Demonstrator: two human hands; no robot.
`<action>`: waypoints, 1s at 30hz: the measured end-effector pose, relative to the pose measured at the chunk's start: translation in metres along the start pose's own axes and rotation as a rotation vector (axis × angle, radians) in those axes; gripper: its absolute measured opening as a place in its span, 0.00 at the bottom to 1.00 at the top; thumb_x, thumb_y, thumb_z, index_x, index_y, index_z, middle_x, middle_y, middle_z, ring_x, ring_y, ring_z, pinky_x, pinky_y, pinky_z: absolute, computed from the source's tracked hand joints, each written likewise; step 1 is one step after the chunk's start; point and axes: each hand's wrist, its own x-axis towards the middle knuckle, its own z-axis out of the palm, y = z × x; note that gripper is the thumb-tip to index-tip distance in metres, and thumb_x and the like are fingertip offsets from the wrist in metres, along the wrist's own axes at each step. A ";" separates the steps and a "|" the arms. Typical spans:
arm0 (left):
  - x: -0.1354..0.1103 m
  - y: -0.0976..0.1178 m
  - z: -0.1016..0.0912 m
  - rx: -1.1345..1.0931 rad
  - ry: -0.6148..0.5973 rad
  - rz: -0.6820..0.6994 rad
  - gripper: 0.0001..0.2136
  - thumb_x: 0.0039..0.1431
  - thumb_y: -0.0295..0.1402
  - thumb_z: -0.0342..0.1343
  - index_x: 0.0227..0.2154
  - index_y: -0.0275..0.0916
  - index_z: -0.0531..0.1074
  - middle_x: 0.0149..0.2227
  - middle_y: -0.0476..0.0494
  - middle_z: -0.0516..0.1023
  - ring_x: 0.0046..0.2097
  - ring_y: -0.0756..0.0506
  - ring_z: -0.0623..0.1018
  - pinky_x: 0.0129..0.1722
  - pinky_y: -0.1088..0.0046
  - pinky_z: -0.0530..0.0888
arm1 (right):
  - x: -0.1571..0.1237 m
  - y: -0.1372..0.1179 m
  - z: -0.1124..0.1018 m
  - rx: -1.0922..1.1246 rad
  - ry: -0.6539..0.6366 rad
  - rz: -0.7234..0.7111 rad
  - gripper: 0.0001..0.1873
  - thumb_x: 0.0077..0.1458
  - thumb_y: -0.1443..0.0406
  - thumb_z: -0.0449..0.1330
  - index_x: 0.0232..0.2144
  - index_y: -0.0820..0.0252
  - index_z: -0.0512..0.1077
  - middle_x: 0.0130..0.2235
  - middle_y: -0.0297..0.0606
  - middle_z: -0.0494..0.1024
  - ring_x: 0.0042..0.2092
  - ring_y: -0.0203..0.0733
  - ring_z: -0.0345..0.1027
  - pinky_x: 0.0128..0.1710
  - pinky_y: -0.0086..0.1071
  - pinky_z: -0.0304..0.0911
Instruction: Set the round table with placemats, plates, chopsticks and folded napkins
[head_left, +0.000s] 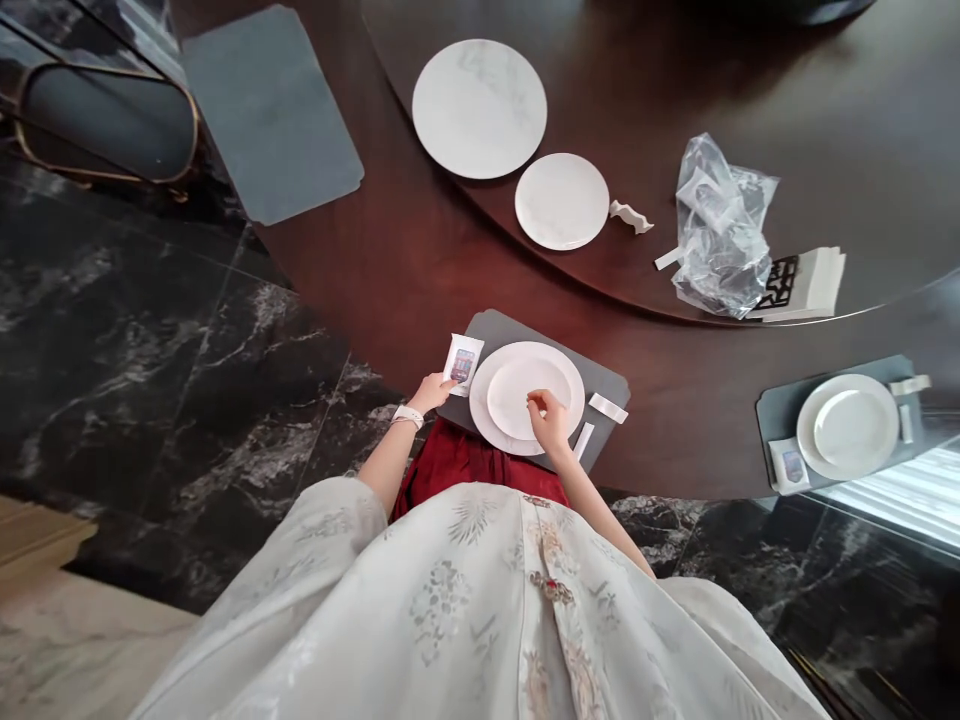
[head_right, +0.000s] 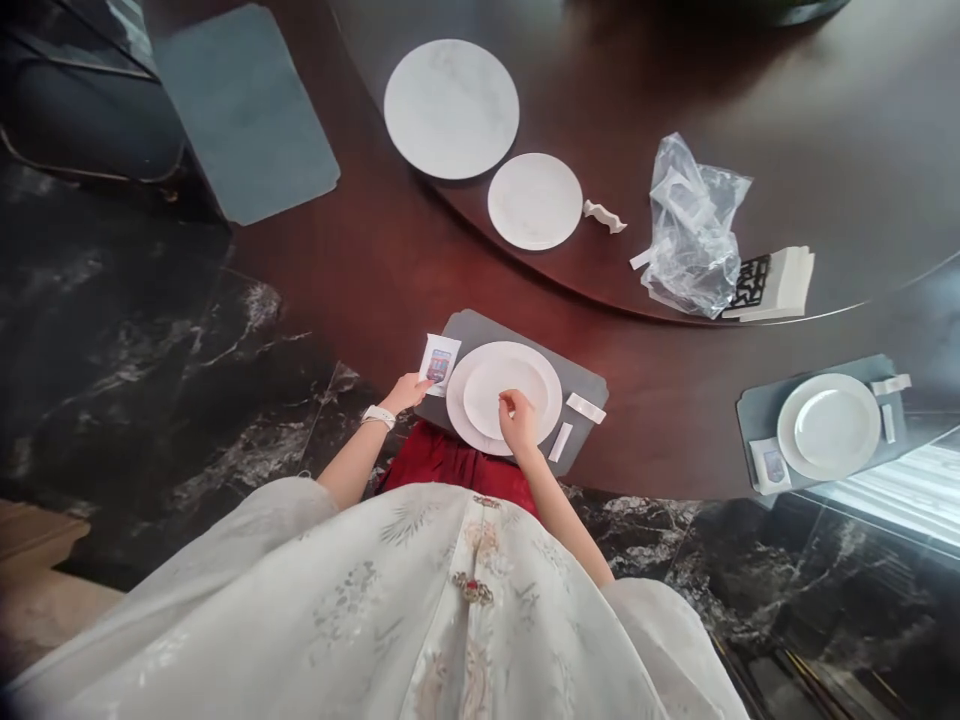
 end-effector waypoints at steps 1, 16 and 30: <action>-0.001 -0.009 0.003 -0.017 -0.045 -0.019 0.13 0.60 0.39 0.55 0.23 0.38 0.68 0.15 0.50 0.68 0.19 0.49 0.70 0.25 0.75 0.65 | 0.002 0.002 0.010 -0.074 -0.019 -0.050 0.13 0.57 0.65 0.51 0.41 0.59 0.73 0.41 0.45 0.79 0.43 0.48 0.74 0.47 0.43 0.70; -0.106 -0.142 -0.018 0.071 0.133 -0.235 0.27 0.62 0.55 0.50 0.17 0.38 0.71 0.17 0.41 0.73 0.26 0.44 0.78 0.35 0.73 0.71 | 0.047 0.001 0.175 -0.951 -0.462 -0.511 0.67 0.43 0.48 0.70 0.71 0.76 0.40 0.73 0.66 0.30 0.73 0.69 0.24 0.70 0.60 0.23; -0.046 -0.220 -0.341 0.313 0.254 -0.041 0.14 0.64 0.45 0.54 0.37 0.40 0.78 0.33 0.39 0.81 0.39 0.40 0.81 0.39 0.71 0.70 | 0.225 -0.124 0.194 -0.844 0.108 -0.179 0.46 0.63 0.52 0.48 0.71 0.79 0.38 0.73 0.65 0.35 0.74 0.59 0.30 0.69 0.54 0.42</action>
